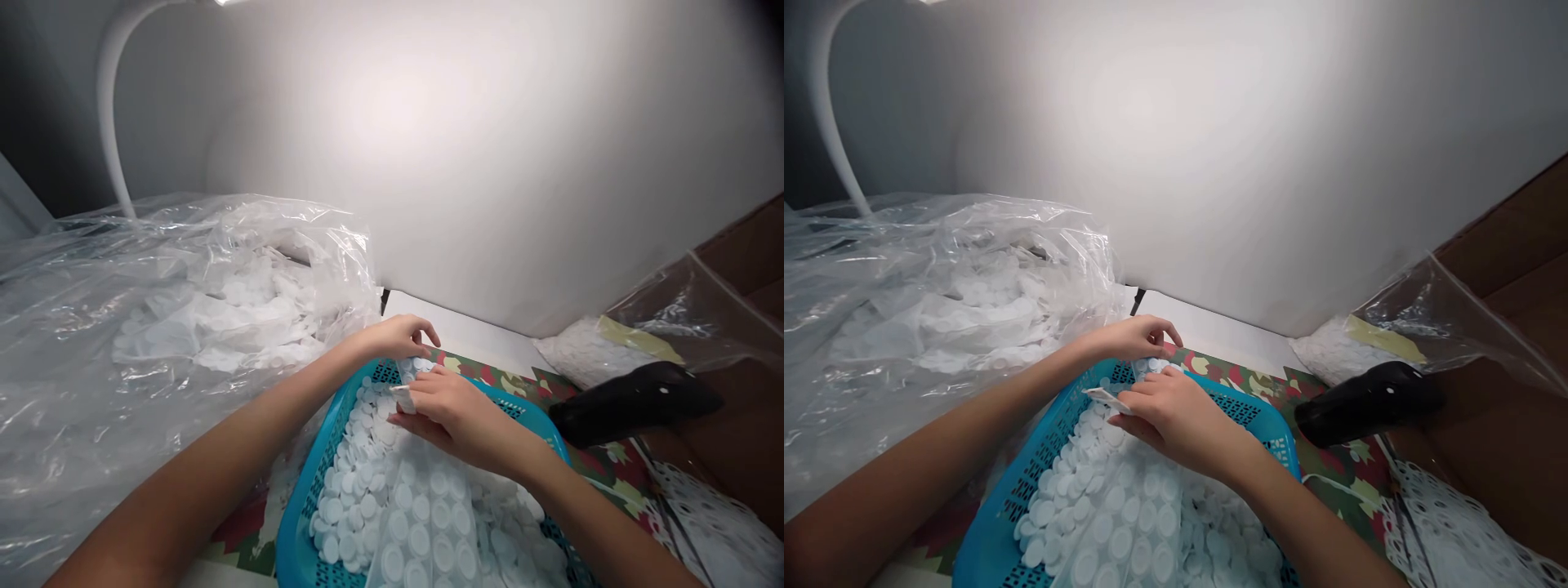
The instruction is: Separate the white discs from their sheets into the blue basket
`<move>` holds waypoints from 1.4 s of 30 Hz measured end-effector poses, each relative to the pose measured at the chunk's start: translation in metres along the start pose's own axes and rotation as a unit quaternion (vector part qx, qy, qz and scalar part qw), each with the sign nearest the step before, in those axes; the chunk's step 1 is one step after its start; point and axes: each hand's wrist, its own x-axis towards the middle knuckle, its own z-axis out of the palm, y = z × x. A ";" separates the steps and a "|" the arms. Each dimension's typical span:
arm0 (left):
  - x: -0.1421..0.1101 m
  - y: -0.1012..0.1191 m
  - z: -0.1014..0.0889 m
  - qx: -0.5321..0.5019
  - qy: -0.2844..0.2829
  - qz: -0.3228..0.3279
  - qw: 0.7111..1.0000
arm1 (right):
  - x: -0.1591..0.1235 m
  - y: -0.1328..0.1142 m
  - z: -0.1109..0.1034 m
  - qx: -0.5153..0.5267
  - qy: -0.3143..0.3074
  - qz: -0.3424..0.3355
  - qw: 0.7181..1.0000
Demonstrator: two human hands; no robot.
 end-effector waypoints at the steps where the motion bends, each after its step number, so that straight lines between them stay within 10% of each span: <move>1: 0.000 0.000 0.000 0.000 0.000 0.000 1.000 | 0.000 0.000 0.000 -0.011 -0.005 0.002 1.000; 16: 0.002 -0.004 0.001 0.001 0.000 0.006 1.000 | 0.001 0.001 0.003 -0.007 0.027 -0.005 1.000; 26: 0.001 0.000 -0.001 0.008 0.000 0.001 1.000 | -0.005 -0.004 -0.006 0.153 0.226 -0.058 0.960; 42: 0.000 0.004 -0.002 0.010 -0.006 -0.003 1.000 | -0.001 -0.010 -0.008 0.194 0.173 -0.070 0.963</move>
